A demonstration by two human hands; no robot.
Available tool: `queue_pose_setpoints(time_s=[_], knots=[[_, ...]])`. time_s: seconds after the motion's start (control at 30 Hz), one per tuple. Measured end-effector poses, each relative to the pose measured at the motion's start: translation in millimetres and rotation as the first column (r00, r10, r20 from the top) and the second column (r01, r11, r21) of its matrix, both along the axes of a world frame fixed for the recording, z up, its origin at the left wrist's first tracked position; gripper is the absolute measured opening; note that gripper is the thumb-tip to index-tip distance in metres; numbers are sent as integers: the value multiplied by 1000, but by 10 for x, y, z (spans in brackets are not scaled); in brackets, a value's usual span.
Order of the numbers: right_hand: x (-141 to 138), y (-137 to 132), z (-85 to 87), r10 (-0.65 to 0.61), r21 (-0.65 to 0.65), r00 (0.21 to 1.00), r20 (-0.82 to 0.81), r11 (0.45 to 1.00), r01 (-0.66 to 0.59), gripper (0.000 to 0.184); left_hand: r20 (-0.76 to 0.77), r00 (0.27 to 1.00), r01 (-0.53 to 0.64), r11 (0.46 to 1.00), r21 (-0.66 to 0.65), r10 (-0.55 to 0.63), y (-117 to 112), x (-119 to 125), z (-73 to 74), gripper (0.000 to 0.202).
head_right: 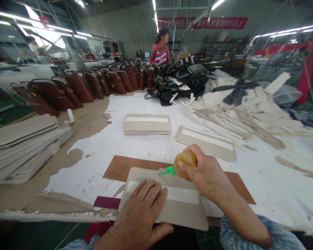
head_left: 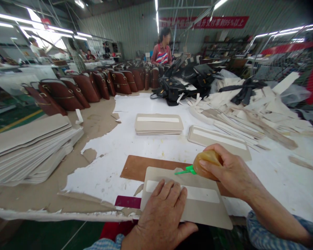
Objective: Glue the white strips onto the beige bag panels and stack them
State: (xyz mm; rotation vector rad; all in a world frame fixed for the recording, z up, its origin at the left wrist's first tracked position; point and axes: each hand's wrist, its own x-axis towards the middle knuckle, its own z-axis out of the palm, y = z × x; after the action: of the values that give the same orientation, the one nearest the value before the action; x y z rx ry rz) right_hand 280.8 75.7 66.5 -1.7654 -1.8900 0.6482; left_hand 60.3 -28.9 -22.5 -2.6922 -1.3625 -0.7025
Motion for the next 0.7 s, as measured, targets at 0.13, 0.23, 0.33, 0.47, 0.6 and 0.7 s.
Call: queue_pose_setpoints(time_s=[0.13, 0.23, 0.33, 0.47, 0.6, 0.7], knots=[[-34, 9, -202, -25, -8, 960, -280, 1000, 24, 44, -63, 997, 35, 999, 8, -34, 31, -39, -47, 75], [101, -28, -317, -165, -126, 751, -639, 986, 109, 54, -108, 993, 62, 990, 123, -49, 98, -105, -141, 79], [431, -94, -393, -262, -179, 477, -839, 961, 212, 50, -173, 983, 98, 961, 258, -54, 183, -178, -284, 76], [1047, -163, -552, -328, -214, 208, -922, 876, 432, 46, -195, 981, 81, 941, 329, -16, 260, -248, -497, 47], [1585, -180, -748, -381, -175, 280, -881, 814, 554, 54, -198, 980, 62, 935, 348, 8, 308, -298, -612, 53], [1842, -185, -813, -396, -162, 308, -865, 801, 576, 54, -209, 978, 78, 911, 405, 9, 350, -333, -622, 53]])
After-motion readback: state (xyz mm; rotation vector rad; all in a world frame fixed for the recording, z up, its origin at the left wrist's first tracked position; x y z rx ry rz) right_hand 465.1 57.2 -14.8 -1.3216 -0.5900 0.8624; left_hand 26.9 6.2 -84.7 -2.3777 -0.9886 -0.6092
